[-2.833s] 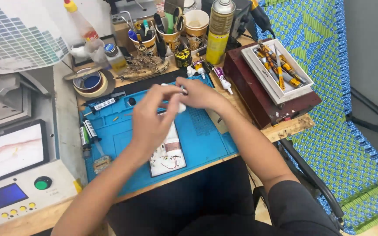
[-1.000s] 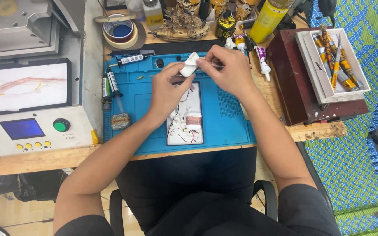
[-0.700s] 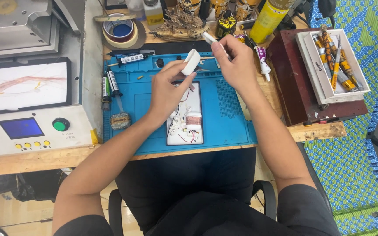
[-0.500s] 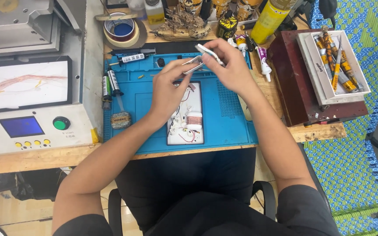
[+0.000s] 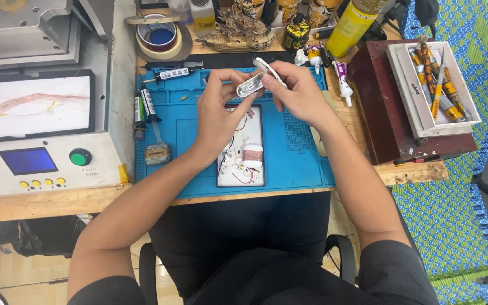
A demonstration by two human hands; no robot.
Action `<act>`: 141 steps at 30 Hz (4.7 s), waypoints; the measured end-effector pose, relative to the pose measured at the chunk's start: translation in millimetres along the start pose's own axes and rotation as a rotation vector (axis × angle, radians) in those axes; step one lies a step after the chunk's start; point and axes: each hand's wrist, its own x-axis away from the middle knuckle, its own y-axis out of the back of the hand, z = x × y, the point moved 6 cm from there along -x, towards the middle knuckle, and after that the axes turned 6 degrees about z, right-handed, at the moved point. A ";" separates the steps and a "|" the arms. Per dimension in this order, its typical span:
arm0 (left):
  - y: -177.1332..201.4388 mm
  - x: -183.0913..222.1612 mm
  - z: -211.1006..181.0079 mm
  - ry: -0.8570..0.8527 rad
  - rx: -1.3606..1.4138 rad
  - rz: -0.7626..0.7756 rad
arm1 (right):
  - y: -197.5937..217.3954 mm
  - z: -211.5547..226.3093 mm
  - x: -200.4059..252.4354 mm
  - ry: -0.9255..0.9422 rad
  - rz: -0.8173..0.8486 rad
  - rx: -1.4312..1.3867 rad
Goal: A person is repairing a small electronic device by prying components and peeling adhesive layers on a specialized workbench.
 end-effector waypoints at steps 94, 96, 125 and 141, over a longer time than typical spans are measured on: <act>-38.0 16.9 66.3 0.771 0.871 0.377 | 242.5 -6.4 130.7 -0.830 -0.549 0.919; -45.1 18.1 63.6 0.751 0.870 0.461 | 226.1 15.1 134.7 -0.725 -0.620 0.623; -30.7 9.0 56.6 0.758 0.768 0.359 | 209.5 14.3 158.7 -0.660 -0.615 0.989; -28.4 6.6 46.6 0.692 0.664 0.370 | 218.8 9.7 156.2 -0.672 -0.501 0.976</act>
